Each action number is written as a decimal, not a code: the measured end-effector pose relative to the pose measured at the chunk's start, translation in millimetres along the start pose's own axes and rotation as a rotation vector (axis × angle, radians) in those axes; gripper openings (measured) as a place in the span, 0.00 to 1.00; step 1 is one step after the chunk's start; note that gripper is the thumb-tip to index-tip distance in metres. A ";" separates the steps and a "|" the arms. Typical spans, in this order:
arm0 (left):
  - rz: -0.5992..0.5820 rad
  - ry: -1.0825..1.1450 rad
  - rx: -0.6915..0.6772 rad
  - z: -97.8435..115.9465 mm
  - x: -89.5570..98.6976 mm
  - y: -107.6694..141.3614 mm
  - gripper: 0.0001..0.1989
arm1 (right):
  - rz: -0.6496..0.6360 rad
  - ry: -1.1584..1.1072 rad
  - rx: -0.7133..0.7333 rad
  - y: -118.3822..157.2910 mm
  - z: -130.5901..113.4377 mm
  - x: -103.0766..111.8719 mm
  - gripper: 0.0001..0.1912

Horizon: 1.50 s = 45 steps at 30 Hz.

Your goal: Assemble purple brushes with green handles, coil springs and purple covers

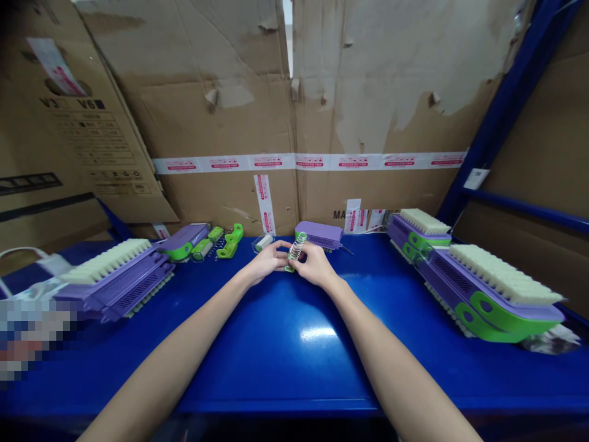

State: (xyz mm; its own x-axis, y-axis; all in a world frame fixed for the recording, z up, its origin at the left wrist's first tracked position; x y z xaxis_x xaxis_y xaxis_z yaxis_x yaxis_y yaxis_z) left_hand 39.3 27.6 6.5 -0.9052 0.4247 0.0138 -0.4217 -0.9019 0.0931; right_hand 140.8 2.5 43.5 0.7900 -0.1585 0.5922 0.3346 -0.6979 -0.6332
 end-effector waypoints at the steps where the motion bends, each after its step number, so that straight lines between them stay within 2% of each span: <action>1: 0.009 0.009 0.000 0.3 -0.6 0.1 0.19 | 0.009 -0.034 -0.052 0.4 4.1 1.0 0.04; 4: 0.036 0.020 0.008 0.0 -0.4 -0.1 0.18 | 0.003 -0.154 -0.165 1.1 13.7 -0.2 0.06; 9: 0.059 -0.015 0.016 0.9 1.8 1.7 0.19 | -0.022 -0.397 -0.214 0.1 20.0 -7.1 0.10; 13: 0.057 -0.022 0.028 2.8 -0.6 3.7 0.18 | -0.013 -0.479 -0.265 0.5 25.4 -9.6 0.12; 17: 0.112 -0.031 0.058 0.2 3.0 2.8 0.18 | -0.036 -0.428 -0.275 1.4 26.3 -10.3 0.11; 22: 0.150 -0.043 0.035 -1.3 8.0 1.0 0.18 | -0.067 -0.319 -0.146 1.6 15.2 -9.7 0.15; 25: 0.117 -0.036 0.015 -0.7 5.4 0.8 0.16 | -0.092 -0.237 -0.082 2.4 8.7 -10.8 0.14; 29: 0.057 -0.014 0.016 -0.5 1.5 1.1 0.15 | -0.052 -0.195 -0.094 2.3 9.5 -7.2 0.10; 35: -0.009 -0.030 0.026 -1.8 0.0 1.0 0.20 | -0.059 -0.247 -0.171 2.7 18.9 -9.0 0.10; 39: -0.046 -0.040 0.016 -1.6 -1.9 -0.3 0.20 | -0.048 -0.220 -0.137 0.7 17.3 -7.9 0.08; 45: -0.103 -0.012 -0.011 1.7 -4.9 -1.9 0.25 | 0.004 -0.151 -0.096 -2.7 15.6 -3.8 0.07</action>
Point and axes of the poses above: each hand's wrist, its own y-axis away from the middle knuckle, its own x-axis out of the back of the hand, z = x × y, the point moved 8 cm from there along -y, towards the middle knuckle, and after that the axes turned 5 degrees about x, right-handed, at the moved point
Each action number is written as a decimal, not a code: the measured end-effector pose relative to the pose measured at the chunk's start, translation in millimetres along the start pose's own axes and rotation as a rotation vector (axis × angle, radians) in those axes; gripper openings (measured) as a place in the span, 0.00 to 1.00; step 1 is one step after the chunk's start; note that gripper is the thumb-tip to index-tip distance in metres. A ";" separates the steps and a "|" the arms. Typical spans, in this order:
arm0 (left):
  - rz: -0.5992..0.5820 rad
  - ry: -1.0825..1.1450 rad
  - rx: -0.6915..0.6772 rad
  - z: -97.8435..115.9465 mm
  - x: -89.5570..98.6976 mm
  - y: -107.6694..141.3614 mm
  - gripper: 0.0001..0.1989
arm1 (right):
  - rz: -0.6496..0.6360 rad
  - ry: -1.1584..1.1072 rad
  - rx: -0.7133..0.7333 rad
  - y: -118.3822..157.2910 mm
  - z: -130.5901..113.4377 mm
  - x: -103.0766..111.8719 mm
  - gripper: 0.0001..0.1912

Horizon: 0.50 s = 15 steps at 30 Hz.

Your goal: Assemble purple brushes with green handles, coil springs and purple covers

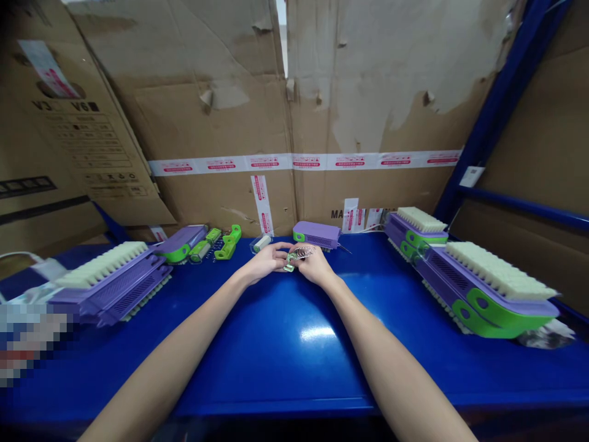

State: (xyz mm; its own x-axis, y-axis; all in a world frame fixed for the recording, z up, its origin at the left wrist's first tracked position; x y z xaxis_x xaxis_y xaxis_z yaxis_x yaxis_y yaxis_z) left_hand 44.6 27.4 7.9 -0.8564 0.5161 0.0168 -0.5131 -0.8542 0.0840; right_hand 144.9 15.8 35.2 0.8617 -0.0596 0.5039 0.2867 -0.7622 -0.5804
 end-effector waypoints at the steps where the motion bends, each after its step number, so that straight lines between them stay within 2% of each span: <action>1: -0.004 -0.003 0.001 0.2 0.0 -0.1 0.25 | 0.005 0.000 -0.009 -0.1 0.5 0.7 0.07; 9: -0.045 0.000 0.039 -3.3 -1.4 1.3 0.28 | -0.078 -0.086 -0.079 0.8 3.8 -2.7 0.06; 15: 0.002 0.011 0.060 -5.0 1.2 2.3 0.26 | -0.106 -0.088 -0.082 0.9 7.2 -5.1 0.07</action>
State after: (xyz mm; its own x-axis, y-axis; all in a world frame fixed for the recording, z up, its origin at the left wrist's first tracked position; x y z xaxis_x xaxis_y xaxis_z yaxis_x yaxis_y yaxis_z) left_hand 42.1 25.7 3.2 -0.8583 0.5131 0.0064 -0.5070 -0.8499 0.1433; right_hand 143.8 20.0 27.5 0.8629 0.0776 0.4993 0.3457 -0.8114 -0.4713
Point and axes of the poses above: each hand's wrist, its own y-axis away from the middle knuckle, its own x-axis out of the back of the hand, z = x × y, the point moved 8 cm from there along -y, towards the middle knuckle, and after that the axes turned 5 degrees about x, right-handed, at the moved point
